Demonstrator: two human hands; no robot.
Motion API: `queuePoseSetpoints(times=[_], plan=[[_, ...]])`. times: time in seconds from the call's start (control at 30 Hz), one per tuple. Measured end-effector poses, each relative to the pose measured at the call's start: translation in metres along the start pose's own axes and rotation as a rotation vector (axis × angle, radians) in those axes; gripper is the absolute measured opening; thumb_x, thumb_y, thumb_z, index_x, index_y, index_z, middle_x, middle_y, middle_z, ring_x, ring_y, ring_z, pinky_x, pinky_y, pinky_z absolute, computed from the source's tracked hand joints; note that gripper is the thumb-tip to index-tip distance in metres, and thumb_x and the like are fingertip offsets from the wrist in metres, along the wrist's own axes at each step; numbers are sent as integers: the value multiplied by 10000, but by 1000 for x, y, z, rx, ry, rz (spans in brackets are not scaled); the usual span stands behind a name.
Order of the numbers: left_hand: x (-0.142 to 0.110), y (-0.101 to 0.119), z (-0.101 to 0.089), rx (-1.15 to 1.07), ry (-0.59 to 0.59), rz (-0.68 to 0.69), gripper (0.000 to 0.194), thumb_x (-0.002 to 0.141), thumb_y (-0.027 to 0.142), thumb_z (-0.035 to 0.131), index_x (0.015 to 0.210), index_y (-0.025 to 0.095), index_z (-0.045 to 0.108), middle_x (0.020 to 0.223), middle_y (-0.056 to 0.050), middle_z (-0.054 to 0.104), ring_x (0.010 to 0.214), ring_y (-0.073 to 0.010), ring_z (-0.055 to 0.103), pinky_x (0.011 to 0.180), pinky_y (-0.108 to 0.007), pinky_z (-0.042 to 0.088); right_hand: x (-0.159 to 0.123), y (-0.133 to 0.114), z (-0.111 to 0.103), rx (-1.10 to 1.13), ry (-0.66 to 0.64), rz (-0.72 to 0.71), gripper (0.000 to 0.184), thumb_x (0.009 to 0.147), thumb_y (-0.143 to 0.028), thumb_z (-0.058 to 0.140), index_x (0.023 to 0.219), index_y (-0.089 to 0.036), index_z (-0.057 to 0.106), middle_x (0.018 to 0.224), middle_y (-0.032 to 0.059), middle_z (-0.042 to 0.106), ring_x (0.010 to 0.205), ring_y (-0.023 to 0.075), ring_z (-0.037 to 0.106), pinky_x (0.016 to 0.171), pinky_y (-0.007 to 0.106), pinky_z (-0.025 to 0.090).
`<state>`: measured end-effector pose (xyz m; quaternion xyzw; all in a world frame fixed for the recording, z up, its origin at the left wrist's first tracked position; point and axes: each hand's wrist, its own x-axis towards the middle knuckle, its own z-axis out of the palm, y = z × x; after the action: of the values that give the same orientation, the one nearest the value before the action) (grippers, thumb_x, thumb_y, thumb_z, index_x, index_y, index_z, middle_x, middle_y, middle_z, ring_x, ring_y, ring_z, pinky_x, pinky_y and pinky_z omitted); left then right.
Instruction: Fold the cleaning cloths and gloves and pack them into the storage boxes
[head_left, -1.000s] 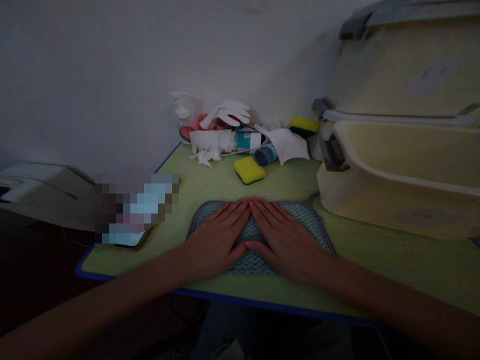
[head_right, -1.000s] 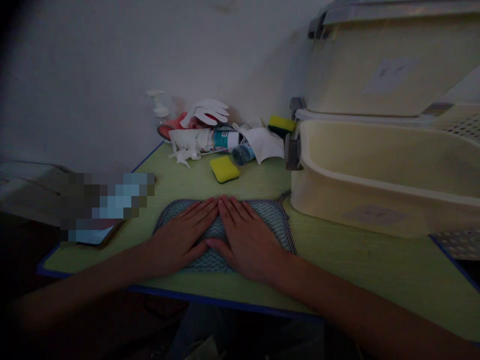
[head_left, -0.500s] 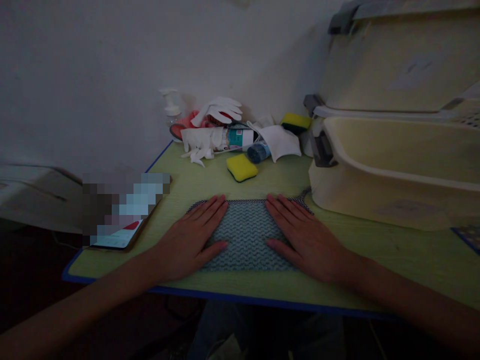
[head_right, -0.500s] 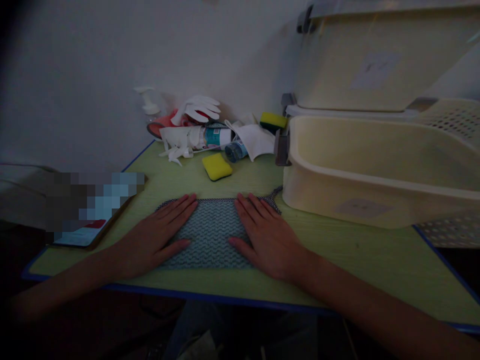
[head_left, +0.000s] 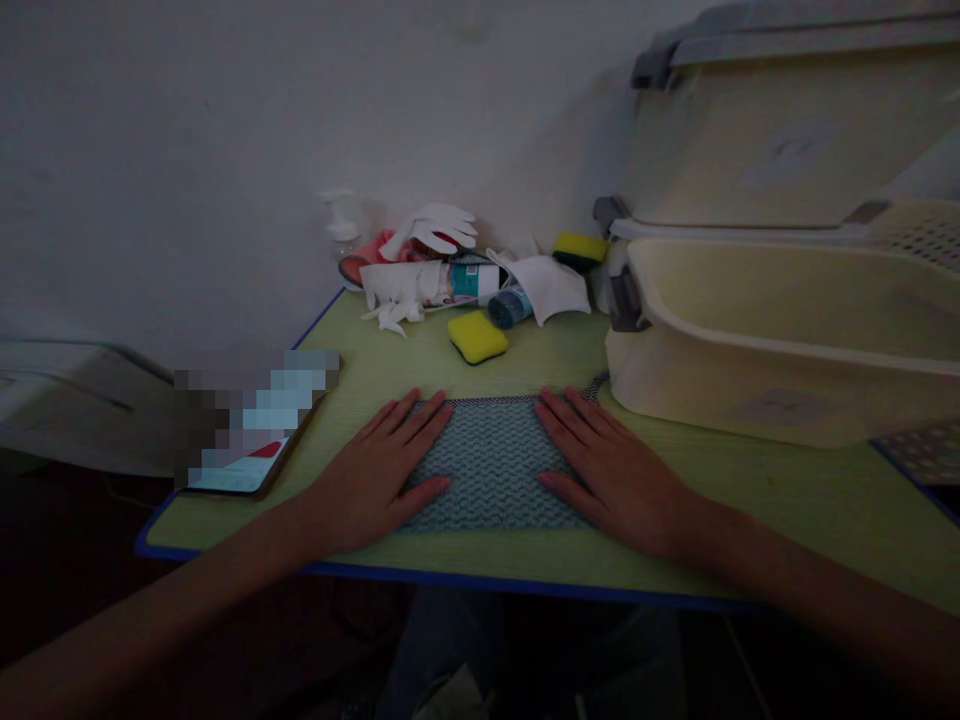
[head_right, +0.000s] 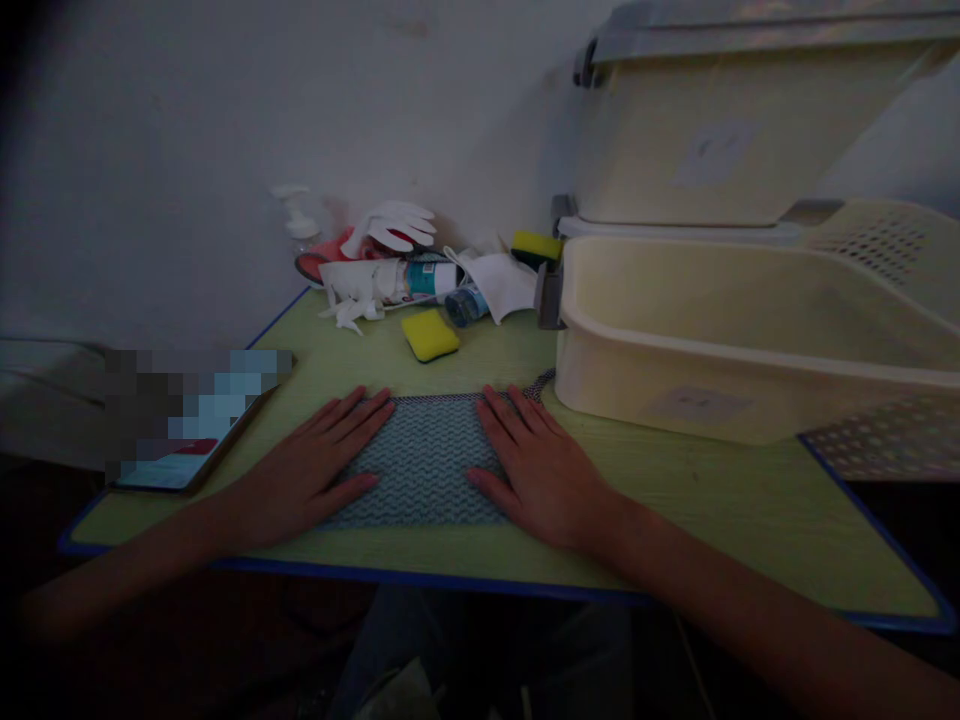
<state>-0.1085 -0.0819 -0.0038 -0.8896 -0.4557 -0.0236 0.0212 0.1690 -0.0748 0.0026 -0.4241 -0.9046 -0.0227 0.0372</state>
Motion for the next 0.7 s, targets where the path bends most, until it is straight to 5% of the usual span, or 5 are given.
queuePoseSetpoints(times=[0.7], plan=[[-8, -6, 2, -25, 57, 38, 653, 900, 502, 339, 1442, 236, 90, 1503, -67, 199, 1377, -272, 188, 1096, -459, 251, -25, -2, -1, 72, 92, 37, 601, 911, -436, 336, 1362, -40, 360, 1413, 193, 352, 1332, 280, 281, 1054, 476, 333]])
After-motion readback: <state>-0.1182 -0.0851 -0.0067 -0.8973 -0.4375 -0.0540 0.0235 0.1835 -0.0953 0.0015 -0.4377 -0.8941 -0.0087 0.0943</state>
